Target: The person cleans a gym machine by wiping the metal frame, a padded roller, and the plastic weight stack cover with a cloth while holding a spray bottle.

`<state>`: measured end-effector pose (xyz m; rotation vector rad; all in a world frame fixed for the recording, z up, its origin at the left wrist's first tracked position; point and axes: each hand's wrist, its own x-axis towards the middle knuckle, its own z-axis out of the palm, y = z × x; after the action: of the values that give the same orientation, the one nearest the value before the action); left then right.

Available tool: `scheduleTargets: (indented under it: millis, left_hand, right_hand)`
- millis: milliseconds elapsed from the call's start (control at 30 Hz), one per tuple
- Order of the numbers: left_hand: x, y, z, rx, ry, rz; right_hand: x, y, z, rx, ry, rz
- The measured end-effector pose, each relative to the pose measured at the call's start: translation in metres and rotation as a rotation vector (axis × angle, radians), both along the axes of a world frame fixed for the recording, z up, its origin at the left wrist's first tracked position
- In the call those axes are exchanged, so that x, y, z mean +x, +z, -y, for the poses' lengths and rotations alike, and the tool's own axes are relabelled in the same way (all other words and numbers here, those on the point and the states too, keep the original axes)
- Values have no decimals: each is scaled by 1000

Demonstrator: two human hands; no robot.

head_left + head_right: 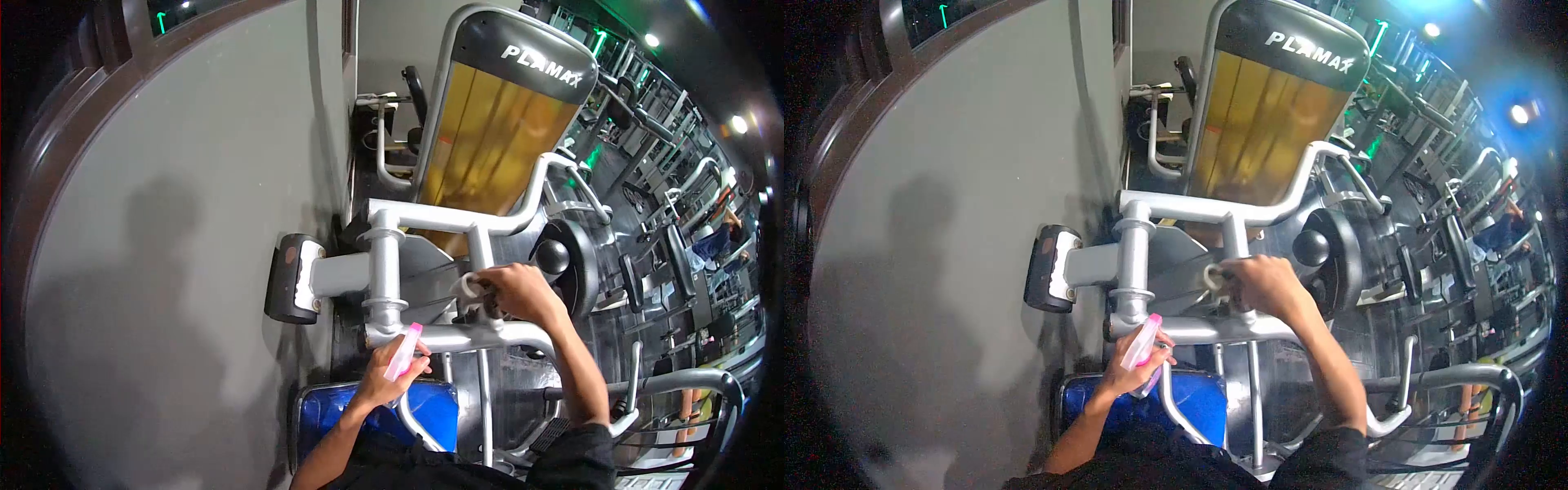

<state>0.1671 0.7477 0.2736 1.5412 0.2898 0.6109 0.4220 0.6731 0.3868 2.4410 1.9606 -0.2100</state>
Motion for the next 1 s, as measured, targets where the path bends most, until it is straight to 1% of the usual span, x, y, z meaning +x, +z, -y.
scheduleTargets:
  millis: [67, 100, 133, 200, 233, 267, 333, 367, 400, 467, 500, 567, 600, 667, 700, 767, 800, 867, 900, 933, 967, 1000]
  left_hand:
    - [0, -3, 1, -27, 18, 0]
    - [0, -3, 2, -54, 20, -7]
    - [1, -2, 4, -56, 17, -4]
    - [0, 0, 1, -7, 24, -25]
    - [1, 0, 1, 2, 24, -10]
    - [2, -1, 2, 3, 22, -12]
    - [2, -4, 5, -113, 40, -3]
    - [2, -7, 5, -128, 44, 8]
    - [3, -6, 5, -127, 40, 5]
    - [2, -4, 4, -84, 33, -19]
    - [2, -7, 4, -87, 36, -19]
    - [3, -10, 4, -84, 41, 4]
    - [3, -11, 4, -85, 43, 26]
    - [3, -12, 3, -84, 34, 30]
    - [3, -12, 2, -88, 25, 36]
    - [2, -9, 2, -69, 29, 34]
    - [2, -9, 2, -53, 33, 32]
    - [1, -9, 0, -33, 15, 26]
    - [1, -10, 0, -16, 1, 19]
    - [2, -9, 0, -18, -7, 24]
    - [2, -8, 0, -25, -5, 20]
    - [1, -8, 0, -33, 1, 16]
  right_hand:
    - [-2, -5, 20, 306, -130, -81]
    - [0, -23, 28, 442, -142, -59]
    - [-1, -40, 39, 339, -157, -102]
    - [1, -88, 44, 421, -161, -398]
    - [4, -89, 44, 414, -162, -498]
    - [5, -89, 40, 416, -165, -499]
    - [2, -90, 27, 451, -232, -428]
    - [5, -91, 20, 461, -246, -379]
    - [9, -95, 10, 463, -250, -382]
    - [19, -105, -12, 564, -304, -253]
    - [25, -106, -25, 565, -302, -254]
    - [37, -102, -50, 553, -352, -145]
    - [42, -98, -60, 618, -353, -168]
    - [59, -101, -83, 649, -439, -109]
    - [63, -102, -85, 653, -439, -109]
    - [63, -95, -83, 502, -424, -74]
    - [62, -94, -75, 504, -427, -73]
    - [53, -89, -46, 334, -373, -182]
    - [48, -99, -29, 413, -327, -99]
    - [28, -81, -9, 423, -334, -221]
    - [9, -72, 12, 462, -322, -218]
    - [-3, -65, 29, 333, -390, -261]
